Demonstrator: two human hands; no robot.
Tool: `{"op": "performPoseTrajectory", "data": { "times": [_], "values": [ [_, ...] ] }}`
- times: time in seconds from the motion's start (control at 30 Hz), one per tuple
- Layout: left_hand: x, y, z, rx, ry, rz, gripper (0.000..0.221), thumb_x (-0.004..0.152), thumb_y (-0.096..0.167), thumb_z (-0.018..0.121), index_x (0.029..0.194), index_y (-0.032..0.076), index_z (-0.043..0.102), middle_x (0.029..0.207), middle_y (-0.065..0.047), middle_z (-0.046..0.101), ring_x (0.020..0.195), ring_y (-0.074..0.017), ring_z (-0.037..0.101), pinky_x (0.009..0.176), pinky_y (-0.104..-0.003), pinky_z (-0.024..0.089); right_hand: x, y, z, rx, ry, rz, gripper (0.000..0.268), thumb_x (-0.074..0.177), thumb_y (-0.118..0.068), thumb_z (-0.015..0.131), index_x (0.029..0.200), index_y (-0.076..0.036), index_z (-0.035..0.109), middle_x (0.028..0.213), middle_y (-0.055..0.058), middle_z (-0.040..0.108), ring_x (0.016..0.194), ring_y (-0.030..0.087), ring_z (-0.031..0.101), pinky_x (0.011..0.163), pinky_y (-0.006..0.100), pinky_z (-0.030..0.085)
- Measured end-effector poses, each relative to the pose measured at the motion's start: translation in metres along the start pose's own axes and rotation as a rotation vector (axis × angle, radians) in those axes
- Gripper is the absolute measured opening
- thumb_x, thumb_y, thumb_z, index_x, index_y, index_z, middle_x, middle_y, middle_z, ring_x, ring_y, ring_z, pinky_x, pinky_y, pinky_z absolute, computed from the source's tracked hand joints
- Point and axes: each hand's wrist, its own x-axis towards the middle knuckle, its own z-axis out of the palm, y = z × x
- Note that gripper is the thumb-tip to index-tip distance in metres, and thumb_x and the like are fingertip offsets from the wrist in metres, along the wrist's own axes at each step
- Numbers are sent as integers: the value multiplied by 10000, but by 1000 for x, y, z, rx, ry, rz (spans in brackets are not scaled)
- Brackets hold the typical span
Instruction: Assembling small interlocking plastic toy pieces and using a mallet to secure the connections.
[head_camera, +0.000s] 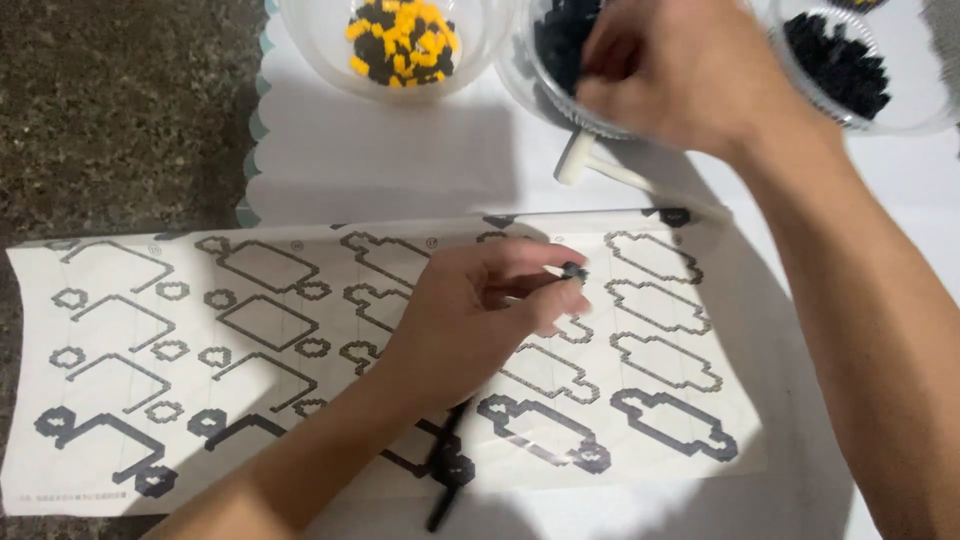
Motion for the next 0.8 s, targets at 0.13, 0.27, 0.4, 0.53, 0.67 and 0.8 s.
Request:
{"op": "performPoseTrajectory", "data": {
  "times": [0.13, 0.27, 0.4, 0.53, 0.67, 0.8],
  "values": [
    [-2, 8, -4, -215, 1, -66, 310, 709, 80, 672, 1000, -24, 686, 822, -166, 773, 857, -234, 758, 702, -310, 577, -35, 29, -1, 35, 243, 133, 274, 1036, -141, 599, 834, -105, 417, 735, 11, 392, 688, 140, 334, 611, 364, 258],
    [2, 11, -2, -271, 125, -291, 273, 744, 149, 648, 982, 71, 540, 991, -194, 800, 827, -252, 762, 647, -256, 477, -91, 21, 3, 438, 285, 9, 308, 1017, 127, 506, 826, -56, 348, 781, 9, 341, 745, 106, 337, 726, 273, 289],
    [4, -20, 2, -321, -36, -7, 196, 821, 50, 608, 1010, 27, 562, 954, -267, 762, 891, -309, 771, 631, -279, 604, -142, 17, 33, 710, 320, 13, 128, 917, -15, 566, 939, 15, 443, 901, 132, 549, 803, 177, 526, 791, 267, 423],
    [4, -12, 5, -249, -70, -72, 301, 784, 110, 625, 1073, 24, 618, 869, -167, 768, 779, -212, 747, 781, -278, 603, -156, 6, 42, 788, 382, -63, 148, 743, 67, 638, 782, 62, 495, 680, 113, 491, 622, 217, 477, 694, 329, 446],
    [3, -15, 1, -214, -115, 28, 393, 750, 125, 677, 1135, 68, 620, 750, -63, 713, 721, -148, 704, 727, -262, 595, -145, 7, 51, 979, 312, -248, 131, 747, 21, 656, 857, -12, 594, 785, 46, 681, 615, 99, 643, 658, 235, 548],
    [4, -22, 2, -260, -164, 149, 251, 812, 208, 655, 1008, 63, 598, 744, -10, 564, 733, -138, 616, 699, -265, 575, -142, -9, 47, 876, 235, -231, 181, 667, -26, 739, 774, -16, 594, 682, 65, 638, 558, 133, 567, 543, 220, 465]
  ]
}}
